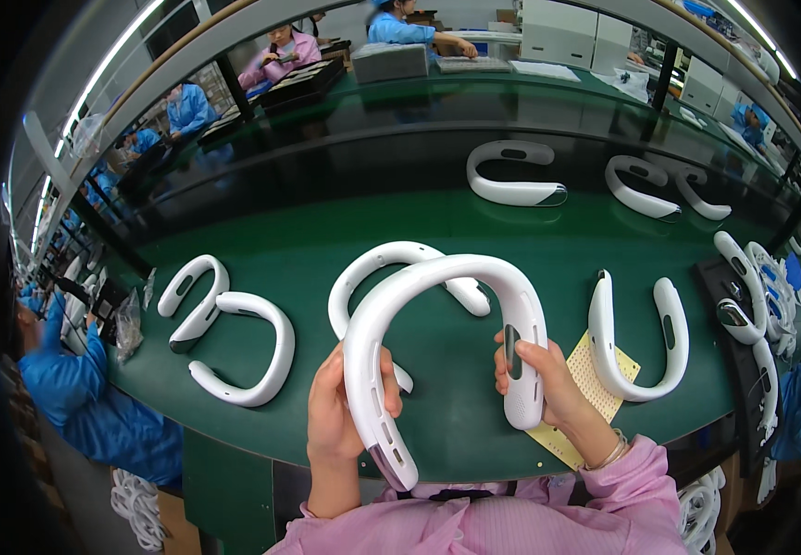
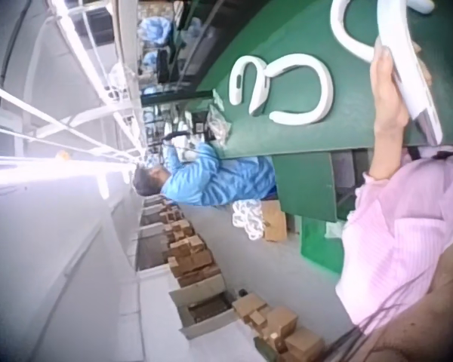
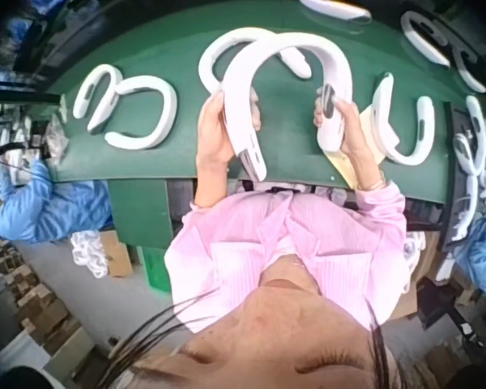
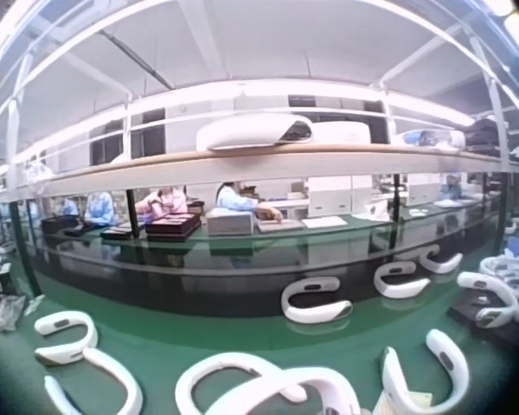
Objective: Inspecting and organizing white U-shaped neck massager components on a factory assembly line.
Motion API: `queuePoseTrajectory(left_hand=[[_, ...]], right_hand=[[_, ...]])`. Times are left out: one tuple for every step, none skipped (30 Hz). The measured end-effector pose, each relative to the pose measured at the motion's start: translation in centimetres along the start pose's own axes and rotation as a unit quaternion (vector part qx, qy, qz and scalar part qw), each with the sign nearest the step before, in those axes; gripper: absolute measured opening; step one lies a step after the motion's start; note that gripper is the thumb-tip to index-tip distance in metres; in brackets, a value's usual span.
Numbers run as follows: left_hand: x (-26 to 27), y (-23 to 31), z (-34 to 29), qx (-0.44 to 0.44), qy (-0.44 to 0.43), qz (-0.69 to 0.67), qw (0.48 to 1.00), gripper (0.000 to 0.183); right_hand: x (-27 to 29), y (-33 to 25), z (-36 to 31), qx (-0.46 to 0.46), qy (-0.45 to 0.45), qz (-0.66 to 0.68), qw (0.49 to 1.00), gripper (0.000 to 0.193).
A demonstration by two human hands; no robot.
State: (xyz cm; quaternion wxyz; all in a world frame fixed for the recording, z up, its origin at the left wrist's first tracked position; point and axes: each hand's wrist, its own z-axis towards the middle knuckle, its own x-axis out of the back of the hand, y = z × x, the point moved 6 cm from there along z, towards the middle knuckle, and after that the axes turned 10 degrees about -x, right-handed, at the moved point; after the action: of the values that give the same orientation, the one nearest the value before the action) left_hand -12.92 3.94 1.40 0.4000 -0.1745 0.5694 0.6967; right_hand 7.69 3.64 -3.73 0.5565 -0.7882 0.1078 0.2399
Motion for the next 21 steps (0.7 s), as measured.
queuePoseTrajectory(left_hand=[[0.3,-0.2,0.0,0.005,0.001,-0.007,1.000,0.043],[0.5,-0.3,-0.1,0.010,0.002,-0.015,1.000,0.044],[0.5,-0.3,0.0,0.019,0.011,-0.003,1.000,0.044],[0.3,-0.2,0.0,0.028,0.019,0.009,0.999,0.044],[0.2,-0.2,0.0,0.037,0.027,0.021,0.999,0.044],[0.0,-0.1,0.1,0.037,0.022,0.026,0.999,0.045],[-0.2,-0.2,0.2,0.036,0.016,0.031,0.999,0.045],[-0.4,-0.2,0.2,0.037,0.010,0.036,0.999,0.046],[-0.4,-0.4,0.3,0.032,0.017,0.027,0.999,0.046],[-0.5,-0.5,0.4,0.027,0.024,0.019,0.999,0.046],[-0.5,-0.7,0.4,0.023,0.032,0.010,0.999,0.047],[-0.7,-0.8,0.5,0.025,0.043,0.015,0.999,0.047],[-1.1,-0.7,0.6,0.027,0.054,0.021,0.998,0.047],[-1.4,-0.6,0.6,0.029,0.066,0.026,0.997,0.047],[-1.9,-0.5,0.7,0.030,0.070,0.043,0.996,0.047],[-2.3,-0.3,0.7,0.032,0.074,0.059,0.995,0.046],[-2.6,-0.2,0.6,0.033,0.078,0.076,0.993,0.046],[-3.0,-0.2,0.6,0.032,0.072,0.085,0.993,0.045],[-3.4,-0.1,0.6,0.031,0.066,0.093,0.993,0.045],[-3.8,0.0,0.6,0.029,0.060,0.101,0.993,0.044],[-4.3,0.2,0.6,0.031,0.057,0.111,0.992,0.044]], right_hand=[[0.0,0.0,0.0,-0.006,-0.002,0.001,1.000,0.043],[0.0,0.1,0.1,-0.013,-0.003,0.001,1.000,0.042],[0.1,0.0,0.1,-0.018,-0.004,0.001,1.000,0.041],[0.1,0.1,0.2,-0.024,-0.003,0.007,1.000,0.041],[0.1,0.2,0.2,-0.031,-0.001,0.013,0.999,0.040],[0.2,0.2,0.2,-0.039,0.000,0.018,0.999,0.040],[0.2,0.4,0.3,-0.046,-0.007,0.022,0.999,0.040],[0.2,0.7,0.5,-0.054,-0.014,0.025,0.998,0.040],[0.2,0.9,0.6,-0.061,-0.019,0.028,0.998,0.040],[0.2,0.9,0.7,-0.063,-0.021,0.038,0.997,0.040],[-0.1,1.0,0.8,-0.065,-0.022,0.048,0.997,0.040],[-0.2,1.0,0.9,-0.065,-0.023,0.057,0.996,0.039],[-0.2,1.0,1.0,-0.065,-0.026,0.052,0.996,0.041],[-0.1,0.9,1.0,-0.061,-0.029,0.050,0.996,0.041],[-0.2,0.9,1.0,-0.059,-0.033,0.048,0.997,0.042],[-0.2,0.9,1.0,-0.058,-0.037,0.046,0.997,0.042],[-0.1,1.0,1.0,-0.058,-0.041,0.051,0.996,0.043],[0.0,1.0,1.1,-0.057,-0.045,0.055,0.996,0.043],[0.0,1.0,1.2,-0.056,-0.049,0.060,0.995,0.044],[0.1,1.1,1.4,-0.054,-0.054,0.062,0.995,0.045],[0.2,1.3,1.5,-0.052,-0.060,0.064,0.995,0.046]])
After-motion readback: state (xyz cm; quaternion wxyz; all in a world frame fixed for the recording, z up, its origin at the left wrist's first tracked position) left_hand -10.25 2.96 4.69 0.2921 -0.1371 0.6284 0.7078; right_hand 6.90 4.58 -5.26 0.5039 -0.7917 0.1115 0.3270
